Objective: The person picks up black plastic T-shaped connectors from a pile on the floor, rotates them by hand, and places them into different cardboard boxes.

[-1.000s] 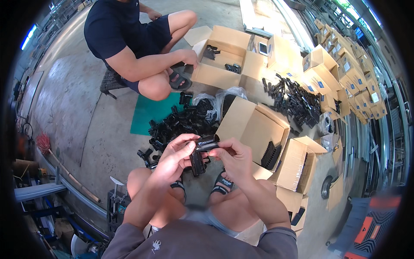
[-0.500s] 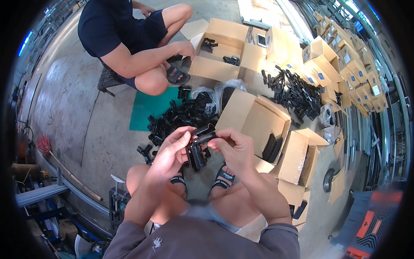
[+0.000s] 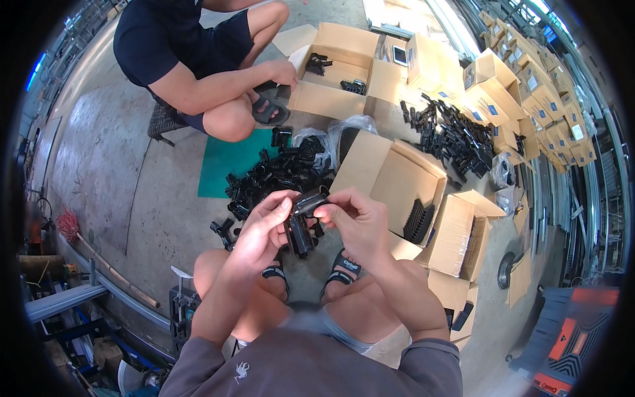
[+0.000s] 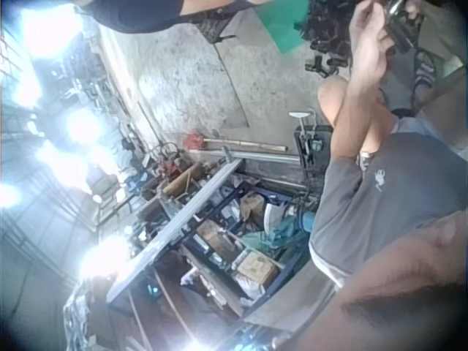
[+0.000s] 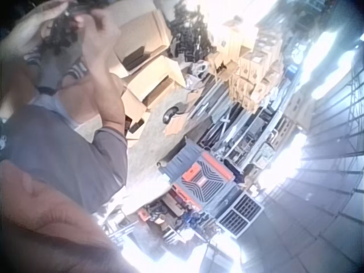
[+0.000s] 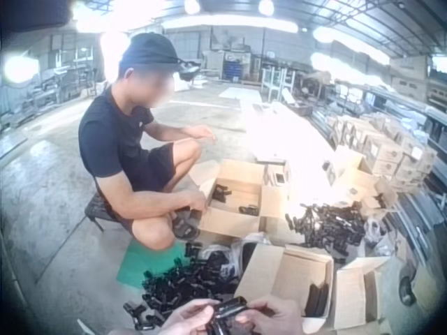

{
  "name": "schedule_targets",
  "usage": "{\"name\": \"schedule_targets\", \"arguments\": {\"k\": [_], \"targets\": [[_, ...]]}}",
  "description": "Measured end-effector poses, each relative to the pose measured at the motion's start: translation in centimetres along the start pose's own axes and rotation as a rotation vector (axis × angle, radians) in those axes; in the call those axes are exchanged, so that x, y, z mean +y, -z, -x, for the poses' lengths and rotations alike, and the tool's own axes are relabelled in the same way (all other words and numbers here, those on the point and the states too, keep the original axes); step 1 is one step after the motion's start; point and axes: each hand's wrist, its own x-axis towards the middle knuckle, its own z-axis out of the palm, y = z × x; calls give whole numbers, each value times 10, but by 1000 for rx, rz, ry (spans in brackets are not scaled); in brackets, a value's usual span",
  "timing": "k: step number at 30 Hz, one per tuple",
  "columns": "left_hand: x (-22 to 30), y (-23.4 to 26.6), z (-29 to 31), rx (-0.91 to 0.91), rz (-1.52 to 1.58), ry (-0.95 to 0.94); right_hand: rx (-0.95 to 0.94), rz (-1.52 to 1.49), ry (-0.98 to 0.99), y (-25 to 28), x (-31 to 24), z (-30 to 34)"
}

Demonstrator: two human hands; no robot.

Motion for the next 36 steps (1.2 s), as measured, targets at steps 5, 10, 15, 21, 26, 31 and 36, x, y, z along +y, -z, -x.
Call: {"name": "schedule_targets", "arguments": {"k": [5, 10, 15, 21, 26, 31, 36], "targets": [[1, 1, 2, -19, -34, -16, 15, -25, -37, -2, 0, 0], [3, 2, 4, -43, -2, 7, -23, 7, 32, 0, 4, 7], [5, 1, 4, -45, 2, 0, -26, 23, 39, 0, 7, 5], [5, 3, 5, -54, 17, 0, -54, 23, 39, 0, 4, 6], [2, 4, 6, -28, 30, -29, -95, 55, 73, -1, 3, 7], [1, 10, 6, 89, 182, -52, -23, 15, 45, -5, -3, -8], [25, 22, 11, 284, 291, -228, -1, 219, -107, 15, 31, -82]]}}
